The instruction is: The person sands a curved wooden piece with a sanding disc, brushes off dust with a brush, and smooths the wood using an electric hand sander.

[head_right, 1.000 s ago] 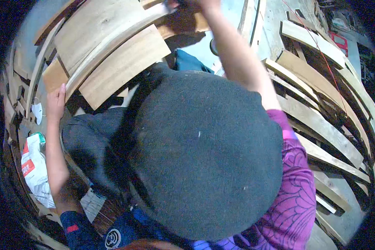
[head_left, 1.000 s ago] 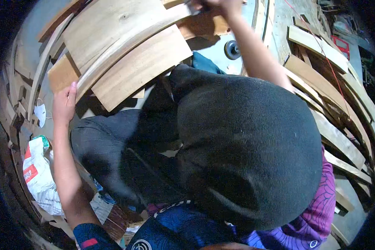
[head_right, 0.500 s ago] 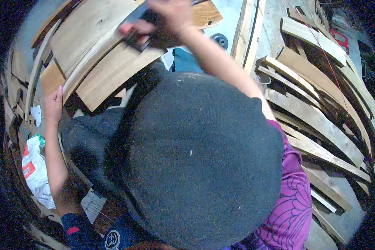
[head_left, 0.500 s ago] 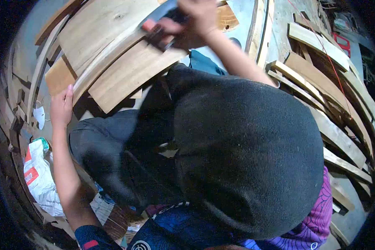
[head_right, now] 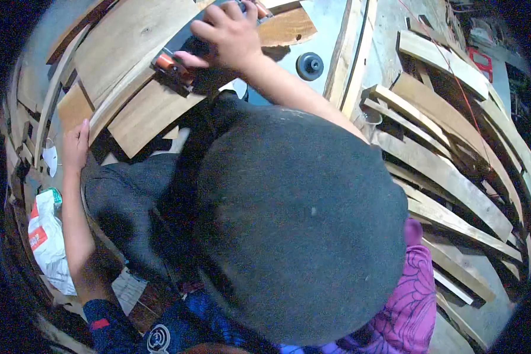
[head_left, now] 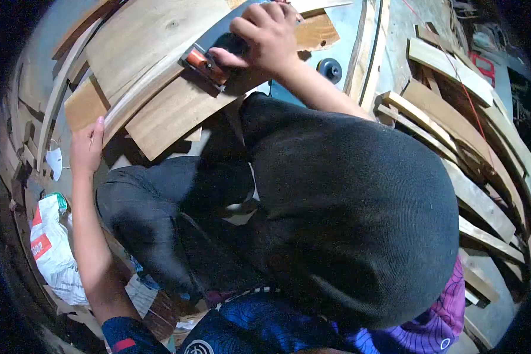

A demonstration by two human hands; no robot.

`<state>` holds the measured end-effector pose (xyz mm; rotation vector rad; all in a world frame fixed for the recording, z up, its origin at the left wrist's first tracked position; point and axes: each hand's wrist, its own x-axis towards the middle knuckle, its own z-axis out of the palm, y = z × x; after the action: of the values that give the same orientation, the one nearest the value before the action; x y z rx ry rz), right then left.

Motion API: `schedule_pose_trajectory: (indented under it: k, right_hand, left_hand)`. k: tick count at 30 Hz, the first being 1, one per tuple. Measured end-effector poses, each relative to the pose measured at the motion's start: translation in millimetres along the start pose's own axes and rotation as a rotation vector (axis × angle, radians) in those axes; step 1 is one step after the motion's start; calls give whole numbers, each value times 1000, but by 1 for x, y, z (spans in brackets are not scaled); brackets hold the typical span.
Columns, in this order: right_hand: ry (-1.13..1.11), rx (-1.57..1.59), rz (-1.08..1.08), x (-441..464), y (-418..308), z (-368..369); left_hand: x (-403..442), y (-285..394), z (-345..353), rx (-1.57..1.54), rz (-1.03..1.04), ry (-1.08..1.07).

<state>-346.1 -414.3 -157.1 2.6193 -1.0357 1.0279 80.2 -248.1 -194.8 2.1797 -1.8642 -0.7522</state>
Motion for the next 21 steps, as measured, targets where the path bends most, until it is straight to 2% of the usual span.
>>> schedule_pose_trajectory:
  k: [2,3,4,5,6,7,9,11,12,14,15,16,18,19,20,21]
  right_hand:
    - [29,78,-34,4,15,-4]
    - [-68,0,46,4,43,-4]
    - [-68,35,80,13,74,-6]
    - [-169,-27,320,10,116,3]
    - [-128,-254,395,22,131,-5]
    - [-240,-312,493,27,150,-14]
    - [-391,-351,626,39,142,-26]
    - [-370,-330,597,35,104,-16]
    - [-223,-360,470,25,78,-2]
    - [-97,-407,187,4,27,18]
    - [66,-316,34,-5,4,25]
    - [-68,-169,46,-12,-22,13]
    - [0,-177,-64,-22,-5,5]
    - [51,-77,-58,-21,23,4]
    - [-2,-1,3,-38,81,18]
    - [-16,-49,159,-10,72,-19]
  left_hand:
    - [-1,0,-2,14,-16,-14]
    - [-1,0,-2,20,-16,-13]
    - [-2,1,-1,21,-20,-10]
    - [-2,2,-2,18,-26,-4]
    - [-3,7,-3,15,-29,1]
    - [-2,6,-4,12,-32,17]
    - [0,6,-2,21,-14,22]
    - [3,11,-6,28,14,50]
    - [3,13,-8,42,35,65]
    - [7,5,-8,47,32,34]
    - [8,1,-7,58,35,1]
    - [8,0,-6,62,38,-15]
    - [8,2,-6,17,34,19]
    - [9,4,-6,21,42,12]
    - [7,8,-6,13,47,19]
    - [6,10,-9,3,51,32]
